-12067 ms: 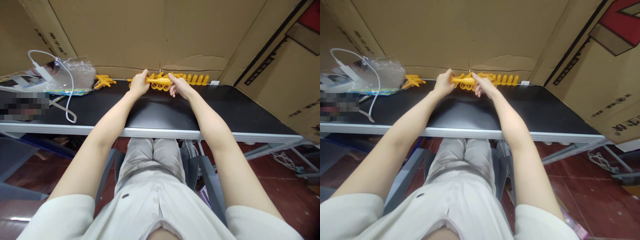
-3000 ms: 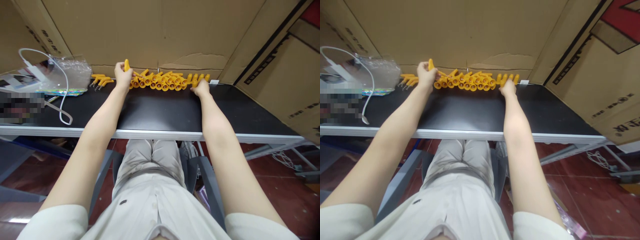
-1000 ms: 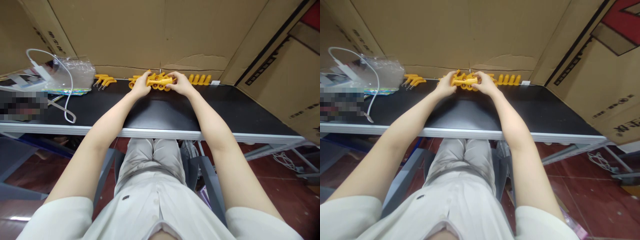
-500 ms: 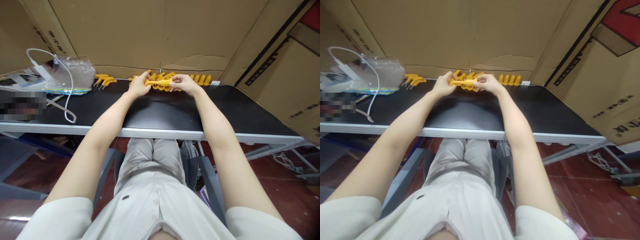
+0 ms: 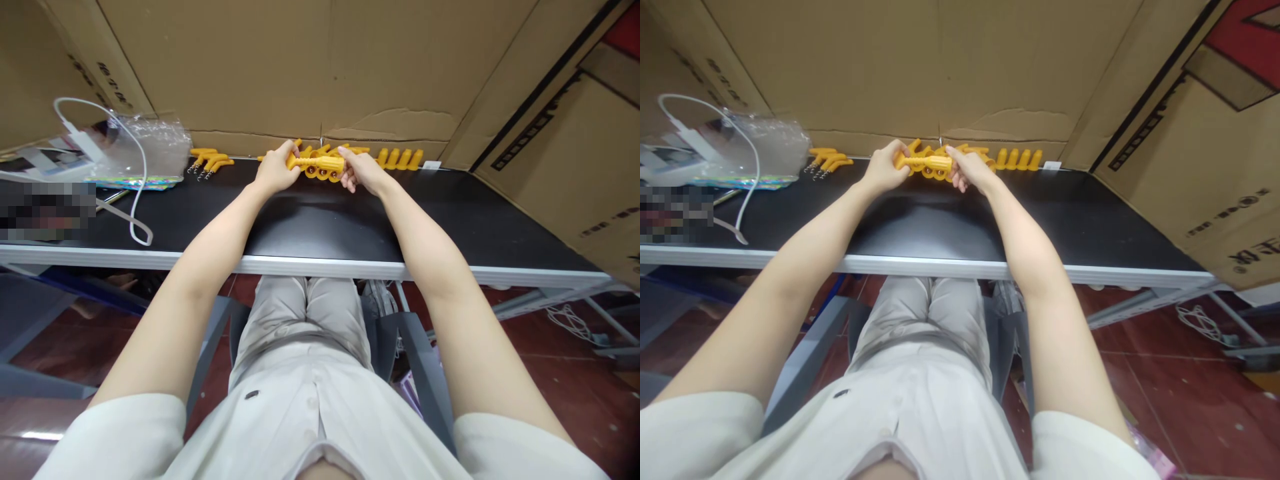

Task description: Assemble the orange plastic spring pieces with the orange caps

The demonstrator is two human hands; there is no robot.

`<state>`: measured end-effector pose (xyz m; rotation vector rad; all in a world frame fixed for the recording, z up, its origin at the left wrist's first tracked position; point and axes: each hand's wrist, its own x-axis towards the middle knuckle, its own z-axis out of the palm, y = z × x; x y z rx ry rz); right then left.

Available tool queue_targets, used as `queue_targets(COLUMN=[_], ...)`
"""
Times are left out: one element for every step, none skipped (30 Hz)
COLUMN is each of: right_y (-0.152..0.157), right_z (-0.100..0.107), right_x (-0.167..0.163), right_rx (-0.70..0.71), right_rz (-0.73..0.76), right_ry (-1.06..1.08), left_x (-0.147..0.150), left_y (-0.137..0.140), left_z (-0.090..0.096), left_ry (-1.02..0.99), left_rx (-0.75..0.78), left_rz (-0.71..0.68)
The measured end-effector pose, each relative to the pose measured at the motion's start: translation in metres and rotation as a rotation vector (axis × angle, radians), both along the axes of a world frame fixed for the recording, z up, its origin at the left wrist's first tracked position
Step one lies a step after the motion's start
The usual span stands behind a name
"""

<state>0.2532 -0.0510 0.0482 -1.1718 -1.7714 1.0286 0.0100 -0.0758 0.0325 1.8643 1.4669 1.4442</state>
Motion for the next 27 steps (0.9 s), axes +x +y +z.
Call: queue_targets(right_y=[0.000, 0.000, -0.001, -0.003, -0.004, -0.006, -0.007, -0.008, -0.008, -0.008, -0.007, -0.006, -0.005, -0.004, -0.003, -0.002, -0.001, 0.000, 0.001, 0.003, 0.004, 0.005, 0.006, 0.006, 0.005, 0.004, 0.001], right_z=[0.000, 0.000, 0.001, 0.002, 0.004, 0.005, 0.006, 0.007, 0.007, 0.008, 0.008, 0.008, 0.009, 0.009, 0.009, 0.009, 0.009, 0.008, 0.007, 0.005, 0.004, 0.003, 0.002, 0.001, 0.002, 0.003, 0.004], right_x=[0.000, 0.000, 0.000, 0.001, 0.002, 0.004, 0.005, 0.006, 0.007, 0.008, 0.009, 0.010, 0.011, 0.011, 0.012, 0.012, 0.011, 0.010, 0.009, 0.008, 0.006, 0.004, 0.003, 0.002, 0.001, 0.001, 0.001], right_rx=[-0.005, -0.012, -0.022, -0.035, -0.045, -0.047, -0.041, -0.028, -0.012, 0.000, 0.003, -0.005, -0.021, -0.040, -0.059, -0.076, -0.090, -0.102, -0.112, -0.120, -0.127, -0.133, -0.141, -0.154, -0.173, -0.197, -0.223], right_rz=[-0.011, -0.021, -0.025, -0.019, -0.007, 0.008, 0.021, 0.030, 0.035, 0.036, 0.035, 0.036, 0.042, 0.053, 0.067, 0.081, 0.091, 0.093, 0.088, 0.077, 0.062, 0.042, 0.023, 0.006, -0.005, -0.010, -0.007], right_ry=[-0.011, -0.021, -0.031, -0.039, -0.041, -0.036, -0.024, -0.007, 0.012, 0.029, 0.040, 0.047, 0.052, 0.058, 0.064, 0.069, 0.072, 0.072, 0.068, 0.061, 0.050, 0.038, 0.026, 0.013, -0.001, -0.014, -0.023], left_x=[0.000, -0.001, -0.002, -0.003, -0.005, -0.007, -0.009, -0.011, -0.013, -0.014, -0.015, -0.015, -0.015, -0.014, -0.014, -0.013, -0.013, -0.013, -0.014, -0.014, -0.015, -0.016, -0.016, -0.016, -0.016, -0.016, -0.016], left_y=[0.001, 0.002, 0.005, 0.008, 0.011, 0.014, 0.018, 0.021, 0.023, 0.025, 0.026, 0.027, 0.027, 0.027, 0.028, 0.028, 0.029, 0.030, 0.032, 0.034, 0.036, 0.038, 0.039, 0.040, 0.041, 0.042, 0.042], left_z=[0.000, -0.001, -0.003, -0.004, -0.007, -0.009, -0.011, -0.013, -0.015, -0.017, -0.017, -0.018, -0.018, -0.018, -0.018, -0.018, -0.019, -0.020, -0.021, -0.023, -0.024, -0.025, -0.026, -0.026, -0.026, -0.026, -0.026], left_ry=[0.010, 0.019, 0.025, 0.027, 0.028, 0.032, 0.043, 0.063, 0.091, 0.125, 0.161, 0.198, 0.235, 0.271, 0.303, 0.329, 0.348, 0.358, 0.360, 0.353, 0.341, 0.326, 0.312, 0.302, 0.296, 0.294, 0.294], left_rx=[-0.003, -0.004, -0.003, 0.002, 0.010, 0.019, 0.027, 0.034, 0.041, 0.047, 0.052, 0.054, 0.054, 0.052, 0.050, 0.051, 0.058, 0.070, 0.086, 0.101, 0.116, 0.130, 0.139, 0.140, 0.132, 0.118, 0.101], left_rz=[0.002, 0.004, 0.004, 0.003, 0.003, 0.003, 0.003, 0.004, 0.006, 0.012, 0.024, 0.041, 0.060, 0.077, 0.089, 0.093, 0.090, 0.083, 0.074, 0.065, 0.054, 0.042, 0.031, 0.027, 0.030, 0.041, 0.057])
